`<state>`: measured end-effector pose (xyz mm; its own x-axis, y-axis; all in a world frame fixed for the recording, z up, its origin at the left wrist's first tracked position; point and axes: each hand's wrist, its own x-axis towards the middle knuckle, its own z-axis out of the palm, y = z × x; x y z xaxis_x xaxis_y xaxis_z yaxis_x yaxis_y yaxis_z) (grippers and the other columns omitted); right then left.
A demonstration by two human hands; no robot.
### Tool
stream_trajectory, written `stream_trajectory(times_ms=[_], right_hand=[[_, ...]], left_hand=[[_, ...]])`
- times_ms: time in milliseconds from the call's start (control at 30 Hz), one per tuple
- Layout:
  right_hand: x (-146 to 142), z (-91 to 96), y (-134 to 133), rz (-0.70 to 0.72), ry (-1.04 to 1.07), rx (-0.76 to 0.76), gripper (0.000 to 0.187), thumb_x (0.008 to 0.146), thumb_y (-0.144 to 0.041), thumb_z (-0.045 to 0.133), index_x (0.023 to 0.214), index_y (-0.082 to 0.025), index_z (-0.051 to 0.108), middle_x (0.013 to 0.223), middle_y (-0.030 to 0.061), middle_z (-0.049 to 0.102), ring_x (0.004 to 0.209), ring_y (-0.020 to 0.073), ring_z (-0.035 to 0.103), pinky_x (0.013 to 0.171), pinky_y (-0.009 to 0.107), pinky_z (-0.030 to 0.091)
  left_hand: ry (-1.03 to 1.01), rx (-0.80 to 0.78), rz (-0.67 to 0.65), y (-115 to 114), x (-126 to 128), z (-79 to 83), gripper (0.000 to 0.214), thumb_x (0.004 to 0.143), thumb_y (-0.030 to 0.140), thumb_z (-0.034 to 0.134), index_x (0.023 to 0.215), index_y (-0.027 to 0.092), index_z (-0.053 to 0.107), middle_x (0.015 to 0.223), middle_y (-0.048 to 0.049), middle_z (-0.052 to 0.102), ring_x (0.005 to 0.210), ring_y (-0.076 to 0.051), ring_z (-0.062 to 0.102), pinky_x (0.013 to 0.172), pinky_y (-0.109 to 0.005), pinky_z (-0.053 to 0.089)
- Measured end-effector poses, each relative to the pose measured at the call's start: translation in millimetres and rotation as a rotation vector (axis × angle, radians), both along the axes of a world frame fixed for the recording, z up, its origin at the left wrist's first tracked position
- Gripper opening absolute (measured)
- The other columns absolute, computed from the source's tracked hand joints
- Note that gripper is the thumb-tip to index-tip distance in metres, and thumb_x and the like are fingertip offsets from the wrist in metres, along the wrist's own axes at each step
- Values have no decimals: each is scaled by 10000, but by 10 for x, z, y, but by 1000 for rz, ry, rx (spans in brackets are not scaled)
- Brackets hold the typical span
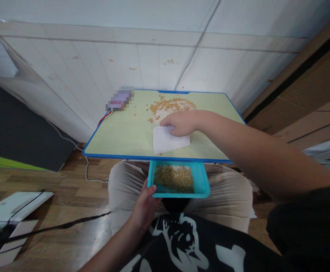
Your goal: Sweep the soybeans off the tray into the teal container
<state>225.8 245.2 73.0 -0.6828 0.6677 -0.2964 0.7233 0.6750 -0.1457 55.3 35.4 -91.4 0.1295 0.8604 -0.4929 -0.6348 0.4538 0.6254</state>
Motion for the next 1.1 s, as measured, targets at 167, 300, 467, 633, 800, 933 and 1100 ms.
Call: stream_trajectory(times_ms=[167, 300, 467, 633, 800, 933, 1100], right_hand=[[32, -20, -31, 2, 20, -40, 426, 727, -92, 623, 1127, -205, 720, 1112, 75, 768, 955, 231, 674, 737, 299, 428], [59, -42, -37, 10, 21, -59, 438, 735, -80, 614, 1150, -184, 710, 1149, 91, 761, 1003, 237, 677, 763, 299, 446], [128, -104, -39, 4, 21, -61, 396, 746, -101, 623, 1127, -167, 708, 1144, 103, 757, 1011, 242, 682, 793, 304, 467], [214, -158, -52, 5, 42, -91, 327, 760, -121, 627, 1076, -160, 702, 1086, 98, 755, 968, 229, 679, 797, 299, 476], [249, -178, -51, 3, 41, -94, 299, 764, -118, 616, 1052, -145, 694, 1061, 109, 747, 931, 227, 669, 766, 301, 469], [251, -186, -27, 2, 62, -135, 304, 755, -109, 615, 1047, -144, 693, 1023, 93, 750, 913, 223, 674, 752, 299, 476], [261, -191, -19, -5, 112, -182, 298, 742, -95, 617, 1026, -147, 690, 984, 72, 753, 892, 217, 675, 747, 305, 484]], left_hand=[[4, -2, 3, 0, 8, -12, 721, 655, 406, 852, 1336, 253, 670, 1249, -98, 773, 1300, -375, 636, 1113, -530, 465], [9, -1, 6, 1, 14, -18, 727, 663, 411, 841, 1349, 261, 655, 1257, -88, 770, 1291, -360, 637, 1103, -513, 473], [-4, 1, -7, -3, 18, -18, 712, 692, 406, 817, 1367, 264, 641, 1256, -91, 771, 1280, -354, 643, 1100, -511, 475], [11, -5, 3, -2, 38, -11, 735, 674, 412, 822, 1371, 265, 640, 1242, -88, 775, 1285, -358, 638, 1107, -522, 470], [9, -16, -8, -6, 45, 0, 716, 670, 415, 829, 1349, 262, 656, 1235, -86, 775, 1288, -362, 639, 1120, -526, 464], [6, -30, -8, -7, 52, 13, 755, 642, 426, 850, 1351, 251, 657, 1252, -95, 768, 1317, -373, 618, 1137, -530, 451], [11, -25, -8, -7, 51, 26, 753, 648, 421, 844, 1357, 256, 652, 1242, -89, 772, 1300, -369, 628, 1127, -523, 459]])
